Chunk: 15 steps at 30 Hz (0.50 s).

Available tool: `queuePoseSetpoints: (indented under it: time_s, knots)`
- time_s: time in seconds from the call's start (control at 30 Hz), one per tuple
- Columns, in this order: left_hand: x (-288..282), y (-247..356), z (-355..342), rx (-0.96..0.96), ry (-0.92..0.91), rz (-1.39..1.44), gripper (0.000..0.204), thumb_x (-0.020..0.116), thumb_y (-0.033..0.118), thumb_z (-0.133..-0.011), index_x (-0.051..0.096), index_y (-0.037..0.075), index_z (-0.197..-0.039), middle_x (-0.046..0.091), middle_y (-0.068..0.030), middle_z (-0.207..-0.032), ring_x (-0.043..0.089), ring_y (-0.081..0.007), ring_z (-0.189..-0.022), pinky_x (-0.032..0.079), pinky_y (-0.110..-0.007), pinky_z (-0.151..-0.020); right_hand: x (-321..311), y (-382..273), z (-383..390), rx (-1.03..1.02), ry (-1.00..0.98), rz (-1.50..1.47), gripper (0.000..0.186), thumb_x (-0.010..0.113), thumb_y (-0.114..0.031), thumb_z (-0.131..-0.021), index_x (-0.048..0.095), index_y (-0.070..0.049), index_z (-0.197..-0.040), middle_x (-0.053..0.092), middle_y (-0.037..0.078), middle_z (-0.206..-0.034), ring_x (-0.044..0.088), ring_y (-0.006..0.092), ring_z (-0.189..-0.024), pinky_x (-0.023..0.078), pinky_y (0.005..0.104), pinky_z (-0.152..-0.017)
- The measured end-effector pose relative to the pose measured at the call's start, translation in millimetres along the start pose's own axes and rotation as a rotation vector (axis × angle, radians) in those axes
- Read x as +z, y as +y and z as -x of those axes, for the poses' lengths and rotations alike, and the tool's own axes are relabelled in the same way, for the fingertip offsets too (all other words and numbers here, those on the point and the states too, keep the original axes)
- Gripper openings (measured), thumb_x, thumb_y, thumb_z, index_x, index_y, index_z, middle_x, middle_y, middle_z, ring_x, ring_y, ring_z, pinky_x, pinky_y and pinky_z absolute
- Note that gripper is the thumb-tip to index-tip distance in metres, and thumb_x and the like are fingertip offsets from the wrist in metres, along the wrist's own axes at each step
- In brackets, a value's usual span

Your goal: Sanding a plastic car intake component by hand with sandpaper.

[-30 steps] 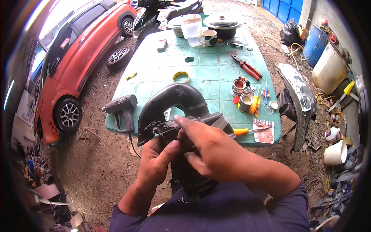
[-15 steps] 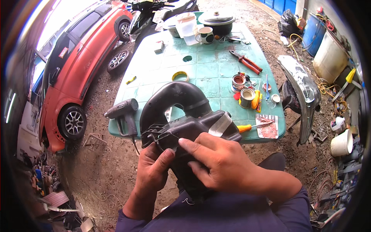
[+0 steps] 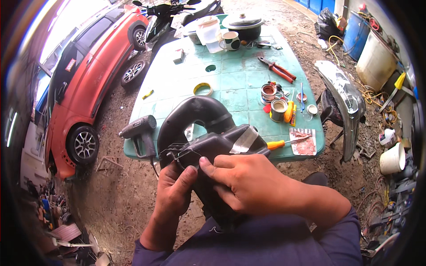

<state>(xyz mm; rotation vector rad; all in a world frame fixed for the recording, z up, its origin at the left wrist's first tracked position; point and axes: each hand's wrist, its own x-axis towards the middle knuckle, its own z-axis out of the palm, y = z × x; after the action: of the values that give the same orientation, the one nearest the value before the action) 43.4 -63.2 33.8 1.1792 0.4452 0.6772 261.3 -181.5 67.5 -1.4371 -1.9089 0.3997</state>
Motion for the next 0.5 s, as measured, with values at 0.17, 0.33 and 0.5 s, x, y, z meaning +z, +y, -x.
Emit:
queuePoseSetpoints:
  time_s: [0.17,0.33,0.5]
  knots:
    - [0.2,0.0,-2.2,-0.008,0.06,0.016,0.038,0.067,0.016,-0.116,0.067,-0.004,-0.149,0.077,-0.0139,-0.138,0.075,-0.023,-0.125,0.059,-0.04,-0.112,0.2,3.8,2.0,0.015,-0.006,-0.022,0.055,0.076,-0.02,-0.1,0.068,0.003,-0.149,0.072,0.016,-0.108,0.077,0.0385,-0.095,0.064,0.0483,-0.082]
    - [-2.1,-2.5,-6.2,-0.043,0.112,0.093,0.039,0.066,0.017,-0.117,0.066,-0.004,-0.151,0.077,-0.0163,-0.141,0.076,-0.0258,-0.127,0.06,-0.043,-0.114,-21.0,19.5,35.7,0.195,0.133,-0.101,0.053,0.08,-0.019,-0.1,0.07,-0.004,-0.149,0.072,0.017,-0.112,0.077,0.0372,-0.096,0.063,0.05,-0.084]
    - [0.3,4.6,-7.8,-0.052,0.093,0.074,0.037,0.069,0.018,-0.116,0.07,-0.004,-0.146,0.078,-0.0173,-0.14,0.076,-0.0282,-0.127,0.06,-0.046,-0.114,-32.2,65.1,73.3,0.413,0.176,0.285,0.044,0.079,-0.015,-0.096,0.074,-0.002,-0.138,0.071,0.017,-0.114,0.073,0.0365,-0.106,0.061,0.0488,-0.092]
